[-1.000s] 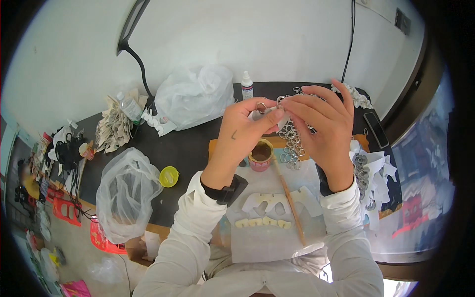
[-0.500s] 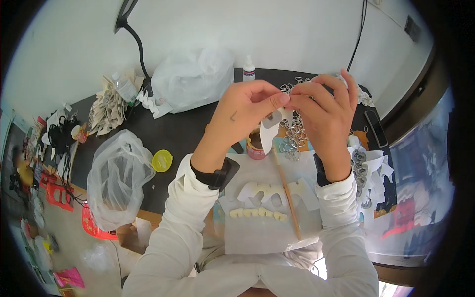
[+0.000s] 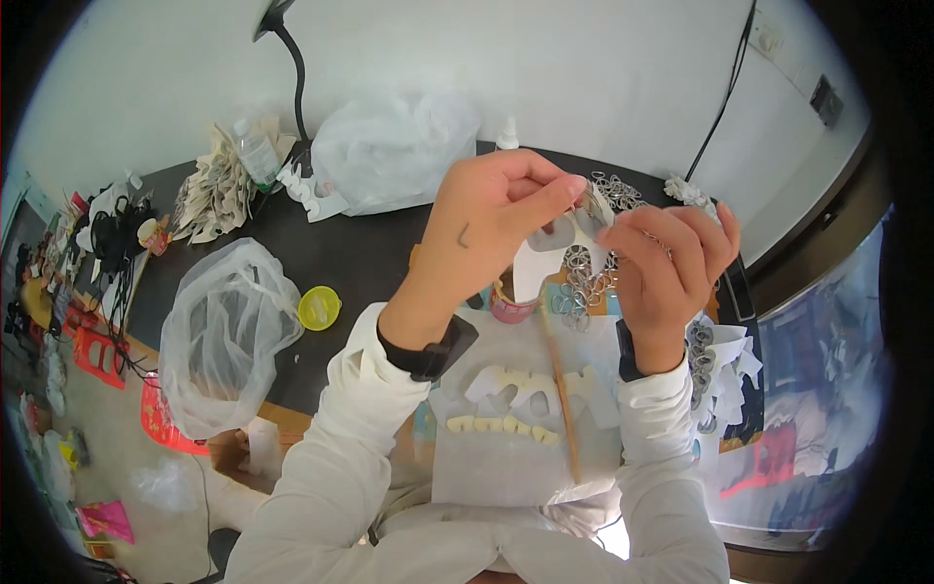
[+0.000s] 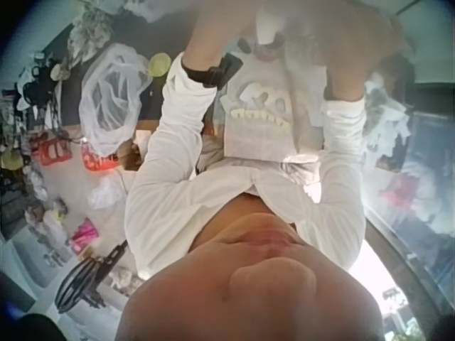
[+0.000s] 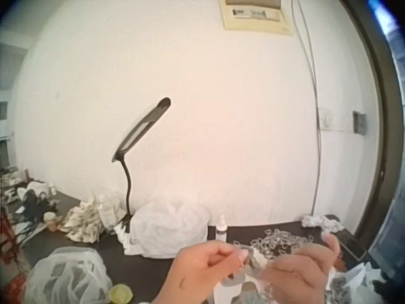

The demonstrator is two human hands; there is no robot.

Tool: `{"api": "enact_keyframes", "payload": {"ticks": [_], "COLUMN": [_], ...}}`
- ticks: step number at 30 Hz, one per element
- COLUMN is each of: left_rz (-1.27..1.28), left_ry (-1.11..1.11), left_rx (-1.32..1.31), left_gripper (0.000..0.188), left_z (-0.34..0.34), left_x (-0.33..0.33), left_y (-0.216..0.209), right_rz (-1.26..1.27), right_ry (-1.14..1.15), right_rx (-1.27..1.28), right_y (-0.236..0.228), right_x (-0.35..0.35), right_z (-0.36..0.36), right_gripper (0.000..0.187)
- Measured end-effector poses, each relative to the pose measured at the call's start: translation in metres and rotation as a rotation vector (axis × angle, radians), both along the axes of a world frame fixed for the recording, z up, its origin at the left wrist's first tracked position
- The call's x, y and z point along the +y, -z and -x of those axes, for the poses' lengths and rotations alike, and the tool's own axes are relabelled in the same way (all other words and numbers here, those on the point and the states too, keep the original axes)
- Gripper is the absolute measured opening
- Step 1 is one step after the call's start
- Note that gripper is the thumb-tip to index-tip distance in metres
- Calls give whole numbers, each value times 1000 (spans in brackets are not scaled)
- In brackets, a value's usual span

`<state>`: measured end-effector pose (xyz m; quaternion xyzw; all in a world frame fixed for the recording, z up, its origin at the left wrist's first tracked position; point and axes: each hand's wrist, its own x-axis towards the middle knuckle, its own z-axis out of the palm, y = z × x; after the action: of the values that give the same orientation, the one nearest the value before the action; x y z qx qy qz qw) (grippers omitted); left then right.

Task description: Applying glue to shoe components using a brush and assembling parts.

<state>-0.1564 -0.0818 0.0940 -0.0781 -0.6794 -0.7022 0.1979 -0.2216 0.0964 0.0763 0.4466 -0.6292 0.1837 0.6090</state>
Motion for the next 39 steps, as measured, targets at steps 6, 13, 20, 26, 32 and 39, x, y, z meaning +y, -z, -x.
{"api": "enact_keyframes", "payload": {"ticks": [6, 13, 20, 26, 32, 39], "left_rz": [-5, -72, -70, -172, -189, -180], "left_ry": [-120, -39, 42, 55, 35, -117], "left_rx": [44, -8, -45, -62, -4, 9], "left_gripper": [16, 15, 15, 15, 15, 16], "left_z": [-3, -3, 3, 9, 14, 15], "left_x": [6, 14, 11, 15, 14, 20], "left_y": [1, 3, 8, 15, 21, 20], "right_rz": [-3, 50, -46, -2, 5, 117], "right_ry": [-80, -166, -71, -19, -23, -30], "right_rx": [-269, -171, -165, -155, -270, -277], "right_y": [-13, -7, -9, -2, -1, -2], "right_x": [-4, -3, 2, -6, -3, -12], "right_z": [-6, 1, 8, 10, 14, -3], "right_gripper": [24, 30, 23, 22, 22, 24]}}
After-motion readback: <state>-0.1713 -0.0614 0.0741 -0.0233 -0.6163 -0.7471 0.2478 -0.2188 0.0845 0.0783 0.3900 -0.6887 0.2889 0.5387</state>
